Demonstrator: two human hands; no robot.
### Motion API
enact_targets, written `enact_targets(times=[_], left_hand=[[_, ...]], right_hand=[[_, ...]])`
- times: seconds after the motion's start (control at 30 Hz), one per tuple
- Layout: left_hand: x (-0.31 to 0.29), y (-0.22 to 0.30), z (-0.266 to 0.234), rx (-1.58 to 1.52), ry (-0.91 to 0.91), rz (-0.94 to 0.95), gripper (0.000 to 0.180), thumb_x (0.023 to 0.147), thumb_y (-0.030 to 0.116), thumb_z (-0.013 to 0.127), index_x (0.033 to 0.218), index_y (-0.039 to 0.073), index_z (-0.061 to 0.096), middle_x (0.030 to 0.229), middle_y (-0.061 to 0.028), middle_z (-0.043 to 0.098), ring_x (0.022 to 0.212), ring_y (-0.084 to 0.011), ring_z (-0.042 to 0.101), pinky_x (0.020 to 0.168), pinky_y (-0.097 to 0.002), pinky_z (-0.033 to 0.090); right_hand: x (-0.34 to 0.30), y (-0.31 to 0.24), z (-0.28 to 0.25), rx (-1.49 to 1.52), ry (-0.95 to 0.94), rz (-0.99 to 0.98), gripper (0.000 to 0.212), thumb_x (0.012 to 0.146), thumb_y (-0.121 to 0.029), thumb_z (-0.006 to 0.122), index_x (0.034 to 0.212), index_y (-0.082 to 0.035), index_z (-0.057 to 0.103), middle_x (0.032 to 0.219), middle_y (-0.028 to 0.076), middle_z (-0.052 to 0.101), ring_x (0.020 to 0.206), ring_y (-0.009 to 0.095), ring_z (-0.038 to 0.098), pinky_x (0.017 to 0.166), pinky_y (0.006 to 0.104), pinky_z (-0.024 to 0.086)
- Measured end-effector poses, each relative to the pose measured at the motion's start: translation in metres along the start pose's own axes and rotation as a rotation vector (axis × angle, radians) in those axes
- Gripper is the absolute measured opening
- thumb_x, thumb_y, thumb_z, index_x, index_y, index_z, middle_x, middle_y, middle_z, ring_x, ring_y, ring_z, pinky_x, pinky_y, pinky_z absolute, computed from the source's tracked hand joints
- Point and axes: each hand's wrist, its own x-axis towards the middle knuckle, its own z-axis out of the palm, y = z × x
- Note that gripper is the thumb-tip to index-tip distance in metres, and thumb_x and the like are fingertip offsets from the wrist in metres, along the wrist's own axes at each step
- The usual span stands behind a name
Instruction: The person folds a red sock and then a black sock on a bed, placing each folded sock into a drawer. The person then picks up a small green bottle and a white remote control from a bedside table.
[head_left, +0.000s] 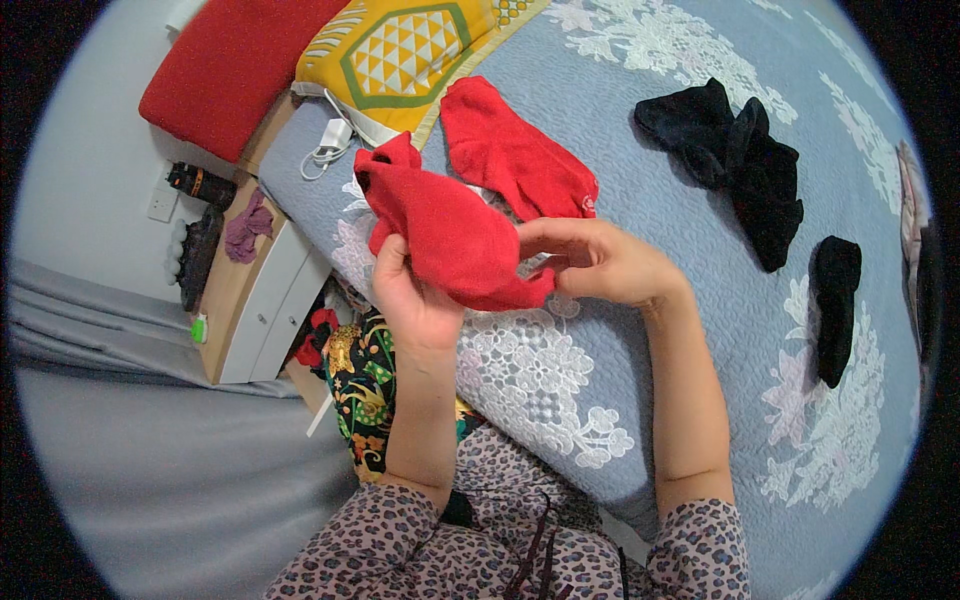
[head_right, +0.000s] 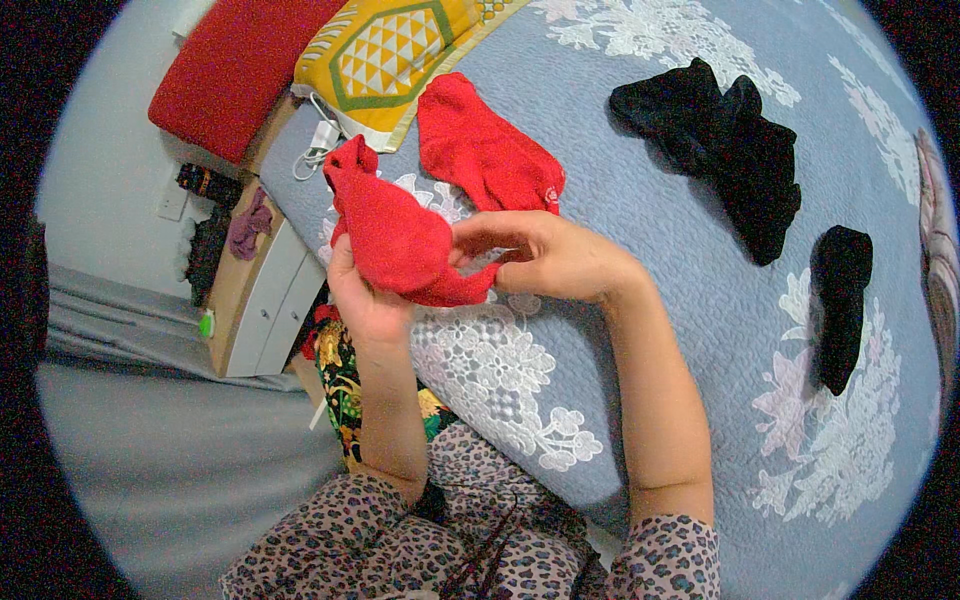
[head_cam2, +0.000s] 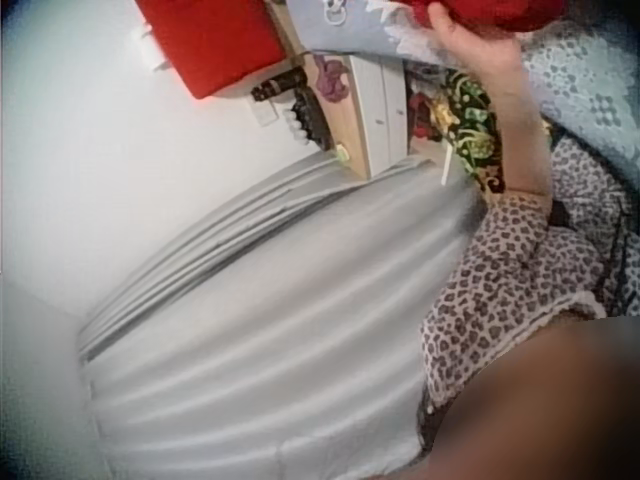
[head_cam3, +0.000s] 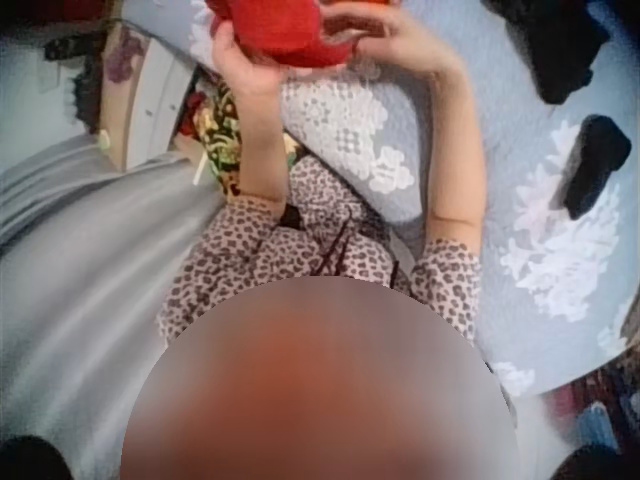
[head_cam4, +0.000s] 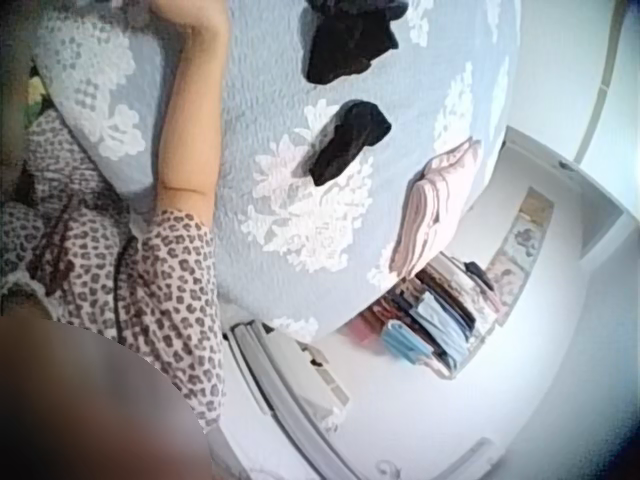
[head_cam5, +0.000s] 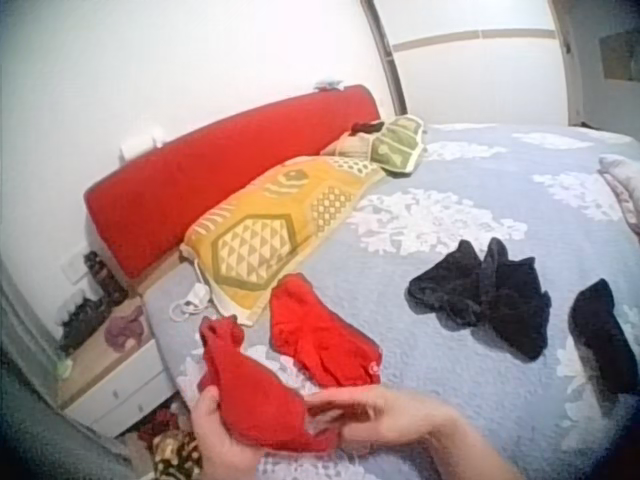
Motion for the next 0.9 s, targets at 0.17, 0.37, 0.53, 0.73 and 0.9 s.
enact_targets(times=[0.17, 0.37, 0.53, 0.73, 0.9], left_hand=[[0.003, -0.013, 0.022, -0.324, -0.222, -0.202, 0.009, 0.09, 0.016, 0.046, 0.093, 0.009, 0.043, 0.072, -0.002, 0.047, 0.064, -0.0149, 0.049, 0.061, -0.0303, 0.043], [0.005, -0.011, 0.002, -0.081, -0.222, -0.113, 0.038, 0.086, 0.007, 0.049, 0.123, 0.006, 0.043, 0.097, -0.0062, 0.054, 0.083, -0.0163, 0.053, 0.076, -0.0316, 0.046], [0.0, -0.023, 0.017, 0.377, 0.192, 0.294, 0.046, 0.079, -0.002, 0.046, 0.125, 0.001, 0.043, 0.124, -0.0135, 0.051, 0.114, -0.027, 0.05, 0.102, -0.0441, 0.037], [-0.002, -0.009, 0.026, 0.206, 0.164, 0.282, 0.045, 0.081, 0.002, 0.05, 0.126, 0.003, 0.043, 0.126, -0.0121, 0.051, 0.117, -0.0274, 0.048, 0.104, -0.0445, 0.034], [-0.001, 0.01, 0.016, 0.006, 0.11, 0.293, 0.042, 0.083, 0.006, 0.053, 0.125, 0.005, 0.046, 0.125, -0.0102, 0.052, 0.116, -0.0262, 0.049, 0.102, -0.0435, 0.036]], right_hand=[[0.006, -0.001, 0.012, 0.019, -0.011, -0.173, 0.049, 0.067, 0.006, 0.05, 0.115, 0.001, 0.058, 0.116, 0.009, 0.056, 0.109, 0.019, 0.052, 0.094, 0.0315, 0.041], [0.009, 0.001, 0.01, -0.036, 0.046, -0.232, 0.029, 0.076, -0.006, 0.061, 0.103, 0.001, 0.063, 0.108, 0.007, 0.057, 0.102, 0.015, 0.052, 0.088, 0.0294, 0.041], [0.012, 0.003, 0.02, -0.081, 0.434, 0.033, 0.02, 0.081, -0.02, 0.068, 0.086, -0.001, 0.066, 0.081, -0.003, 0.06, 0.076, 0.004, 0.052, 0.067, 0.0225, 0.043], [0.004, 0.002, 0.01, -0.161, 0.418, 0.05, 0.017, 0.078, -0.018, 0.063, 0.079, -0.001, 0.064, 0.067, -0.008, 0.055, 0.062, 0.003, 0.049, 0.055, 0.0218, 0.041], [-0.001, -0.004, 0.008, -0.433, 0.002, 0.22, 0.025, 0.081, -0.025, 0.063, 0.077, 0.0, 0.064, 0.061, -0.003, 0.054, 0.06, 0.003, 0.048, 0.052, 0.0266, 0.042]])
